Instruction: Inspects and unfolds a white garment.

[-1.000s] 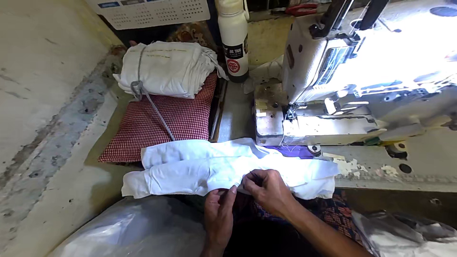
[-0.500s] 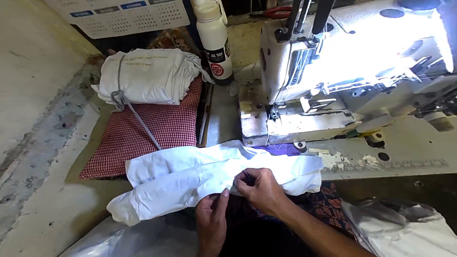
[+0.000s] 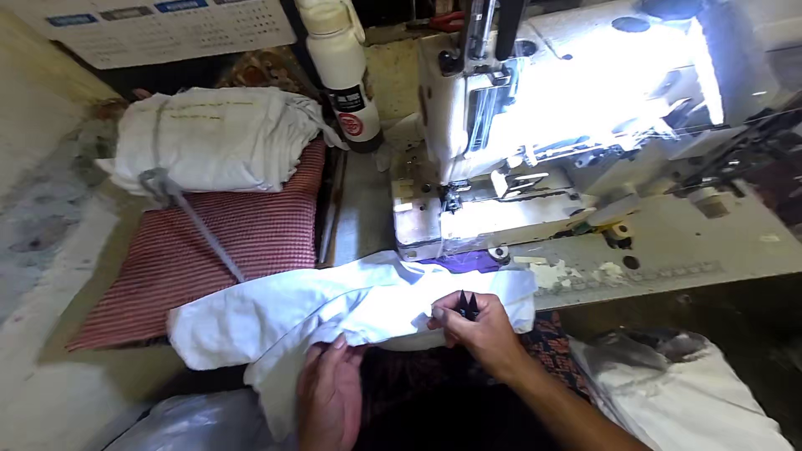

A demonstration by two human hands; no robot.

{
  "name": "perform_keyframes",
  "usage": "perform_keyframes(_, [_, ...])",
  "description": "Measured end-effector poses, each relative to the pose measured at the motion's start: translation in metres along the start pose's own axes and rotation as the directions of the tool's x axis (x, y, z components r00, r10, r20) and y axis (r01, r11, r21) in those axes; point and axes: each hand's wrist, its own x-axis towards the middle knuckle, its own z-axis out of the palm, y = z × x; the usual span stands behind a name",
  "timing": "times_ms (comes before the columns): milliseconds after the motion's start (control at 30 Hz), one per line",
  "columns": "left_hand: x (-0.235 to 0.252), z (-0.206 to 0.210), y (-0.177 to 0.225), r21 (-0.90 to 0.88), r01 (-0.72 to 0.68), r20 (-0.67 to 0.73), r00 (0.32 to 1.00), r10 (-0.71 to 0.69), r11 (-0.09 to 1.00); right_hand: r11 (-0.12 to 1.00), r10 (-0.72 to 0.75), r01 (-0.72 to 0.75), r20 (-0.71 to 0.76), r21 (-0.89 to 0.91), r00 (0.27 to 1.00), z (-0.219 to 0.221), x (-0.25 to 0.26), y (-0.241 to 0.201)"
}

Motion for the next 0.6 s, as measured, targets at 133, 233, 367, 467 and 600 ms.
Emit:
perform_keyframes(133, [0.004, -0.009, 0.004, 0.125, -0.124, 0.071, 0.991, 0.116, 0.984, 0.737, -0.390, 0.207, -0.155, -0.643, 0.908, -0.088, -0.014, -0.011])
perform_keyframes(233, [0.009, -0.006, 0.008, 0.128, -0.131, 0.083, 0.989, 0.121, 0.983, 0.291, -0.525, -0.002, -0.161, -0.957, 0.836, -0.148, -0.020, -0.023])
perform_keyframes(367, [0.015, 0.006, 0.013, 0.150, -0.123, 0.031, 0.992, 0.120, 0.981, -0.010, -0.435, -0.071, -0.060, -0.997, 0.898, -0.174, -0.020, -0.018])
perform_keyframes(467, [0.031, 0.005, 0.037, 0.196, -0.175, 0.021, 0.985, 0.174, 0.965, -0.063, -0.242, -0.007, 0.009, -0.998, 0.970, -0.165, -0.021, -0.014])
perform_keyframes(600, [0.062, -0.036, 0.125, 0.315, -0.245, 0.050, 0.969, 0.242, 0.917, 0.099, -0.344, 0.112, 0.071, -0.989, 0.936, -0.152, -0.022, -0.031])
